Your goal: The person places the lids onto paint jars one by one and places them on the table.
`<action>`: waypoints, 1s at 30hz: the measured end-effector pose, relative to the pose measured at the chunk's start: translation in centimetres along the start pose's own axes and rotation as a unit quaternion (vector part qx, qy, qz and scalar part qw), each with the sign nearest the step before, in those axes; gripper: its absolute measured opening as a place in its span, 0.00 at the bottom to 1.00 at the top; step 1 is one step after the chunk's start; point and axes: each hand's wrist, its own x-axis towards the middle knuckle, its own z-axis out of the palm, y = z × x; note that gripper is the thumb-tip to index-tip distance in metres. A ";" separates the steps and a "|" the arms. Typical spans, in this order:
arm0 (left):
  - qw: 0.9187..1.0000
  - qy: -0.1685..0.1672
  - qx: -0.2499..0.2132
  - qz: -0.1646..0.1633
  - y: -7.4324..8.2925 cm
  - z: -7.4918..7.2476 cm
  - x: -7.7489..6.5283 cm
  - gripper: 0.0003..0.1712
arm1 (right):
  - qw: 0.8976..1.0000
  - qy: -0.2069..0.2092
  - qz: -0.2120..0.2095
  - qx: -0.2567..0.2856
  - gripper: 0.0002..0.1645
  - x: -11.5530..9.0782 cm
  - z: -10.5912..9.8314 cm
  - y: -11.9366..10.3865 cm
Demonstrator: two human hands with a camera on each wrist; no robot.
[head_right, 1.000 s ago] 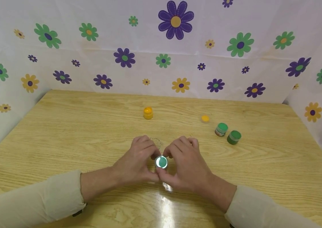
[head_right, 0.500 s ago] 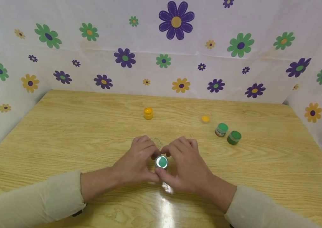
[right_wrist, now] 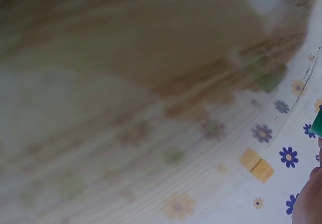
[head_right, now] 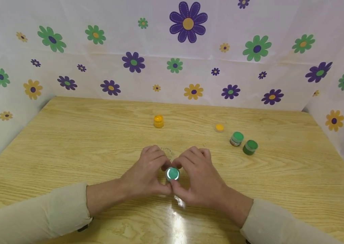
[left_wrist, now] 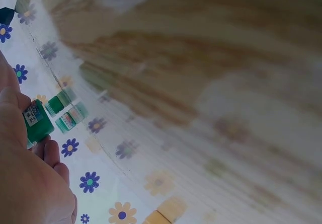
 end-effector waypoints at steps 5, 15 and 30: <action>1.000 -0.001 0.001 0.000 0.0 0.0 0.0 0.16 | 1.000 0.002 0.005 -0.007 0.13 0.0 0.0 0.0; 1.000 -0.003 0.011 0.004 -0.1 0.1 0.0 0.18 | 1.000 0.006 0.020 -0.017 0.14 -0.1 0.1 0.0; 1.000 0.008 0.002 0.006 -0.1 0.0 0.0 0.16 | 1.000 -0.002 0.012 0.014 0.16 0.0 0.1 0.1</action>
